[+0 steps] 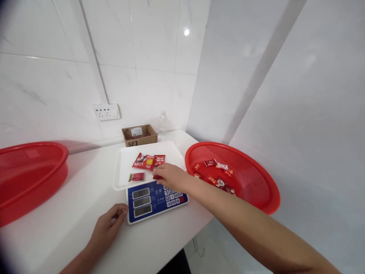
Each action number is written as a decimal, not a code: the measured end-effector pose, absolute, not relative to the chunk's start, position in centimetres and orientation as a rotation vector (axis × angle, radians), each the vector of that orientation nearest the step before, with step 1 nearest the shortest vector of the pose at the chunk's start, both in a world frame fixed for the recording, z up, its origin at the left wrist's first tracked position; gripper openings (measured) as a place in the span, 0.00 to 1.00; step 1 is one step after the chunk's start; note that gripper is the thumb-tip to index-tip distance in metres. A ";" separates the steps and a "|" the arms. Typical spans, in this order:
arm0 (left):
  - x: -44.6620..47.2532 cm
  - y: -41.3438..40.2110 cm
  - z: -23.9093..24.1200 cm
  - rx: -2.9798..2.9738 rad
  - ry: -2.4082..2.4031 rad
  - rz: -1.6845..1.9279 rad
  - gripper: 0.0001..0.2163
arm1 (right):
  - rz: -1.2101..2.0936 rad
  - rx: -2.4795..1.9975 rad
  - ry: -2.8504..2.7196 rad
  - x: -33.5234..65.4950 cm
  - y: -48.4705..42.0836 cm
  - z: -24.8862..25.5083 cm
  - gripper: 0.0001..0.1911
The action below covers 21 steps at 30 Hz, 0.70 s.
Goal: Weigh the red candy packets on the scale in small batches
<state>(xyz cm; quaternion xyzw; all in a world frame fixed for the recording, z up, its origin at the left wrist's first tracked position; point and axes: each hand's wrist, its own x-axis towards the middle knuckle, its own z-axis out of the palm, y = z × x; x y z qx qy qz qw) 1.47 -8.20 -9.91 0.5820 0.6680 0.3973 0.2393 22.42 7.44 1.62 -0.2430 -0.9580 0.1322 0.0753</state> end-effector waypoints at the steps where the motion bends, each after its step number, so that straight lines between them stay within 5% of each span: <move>1: 1.5 -8.2 -9.8 1.588 1.829 1.083 0.14 | 0.421 -0.730 -2.832 22.2 7.3 1.4 0.13; 9: 1.6 -8.4 -9.7 1.576 1.829 1.111 0.12 | 0.382 -0.648 -2.429 22.0 4.3 1.0 0.12; 21: 1.4 -8.4 -9.8 1.582 1.845 1.113 0.12 | -0.088 -0.617 -2.695 17.4 2.0 -1.3 0.23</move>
